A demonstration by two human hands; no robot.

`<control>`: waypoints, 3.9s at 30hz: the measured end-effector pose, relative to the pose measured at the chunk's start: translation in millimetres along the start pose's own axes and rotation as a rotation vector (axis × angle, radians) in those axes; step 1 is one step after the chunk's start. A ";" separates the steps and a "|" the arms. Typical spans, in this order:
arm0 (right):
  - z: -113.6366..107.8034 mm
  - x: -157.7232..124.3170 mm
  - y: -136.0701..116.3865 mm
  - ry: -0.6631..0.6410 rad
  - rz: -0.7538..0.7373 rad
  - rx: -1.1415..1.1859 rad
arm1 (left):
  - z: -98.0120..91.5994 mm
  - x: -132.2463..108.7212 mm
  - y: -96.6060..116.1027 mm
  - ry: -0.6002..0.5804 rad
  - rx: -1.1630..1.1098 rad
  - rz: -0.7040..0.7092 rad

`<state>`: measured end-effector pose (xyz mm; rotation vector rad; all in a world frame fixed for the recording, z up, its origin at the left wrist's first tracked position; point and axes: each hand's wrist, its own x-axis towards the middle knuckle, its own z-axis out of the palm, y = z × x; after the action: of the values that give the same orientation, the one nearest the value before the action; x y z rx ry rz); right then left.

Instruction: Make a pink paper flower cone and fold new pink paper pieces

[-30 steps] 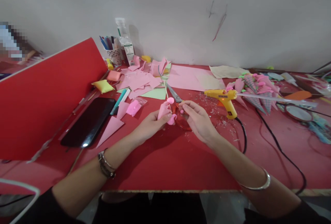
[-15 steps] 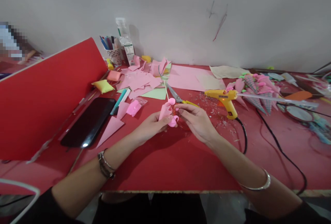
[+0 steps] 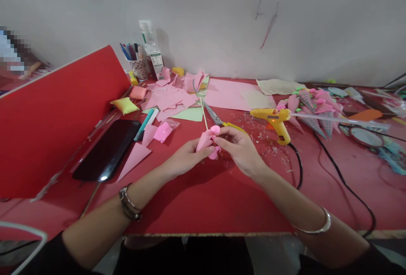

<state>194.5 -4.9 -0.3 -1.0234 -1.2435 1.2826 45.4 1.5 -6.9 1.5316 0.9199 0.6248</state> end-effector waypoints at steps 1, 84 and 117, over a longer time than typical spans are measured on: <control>-0.5 0.1 0.8 -0.015 0.009 0.008 | 0.1 -0.1 0.9 0.000 0.006 0.003; 1.5 -3.6 -6.6 -0.111 -0.197 -0.351 | -1.5 2.8 -4.9 0.096 -0.218 -0.020; -4.8 4.9 -4.2 0.101 0.144 0.147 | 1.9 1.7 2.5 -0.002 -0.610 -0.098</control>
<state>199.2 0.2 3.7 -1.0726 -0.9982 1.3932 48.4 1.8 -5.0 0.9366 0.7084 0.7482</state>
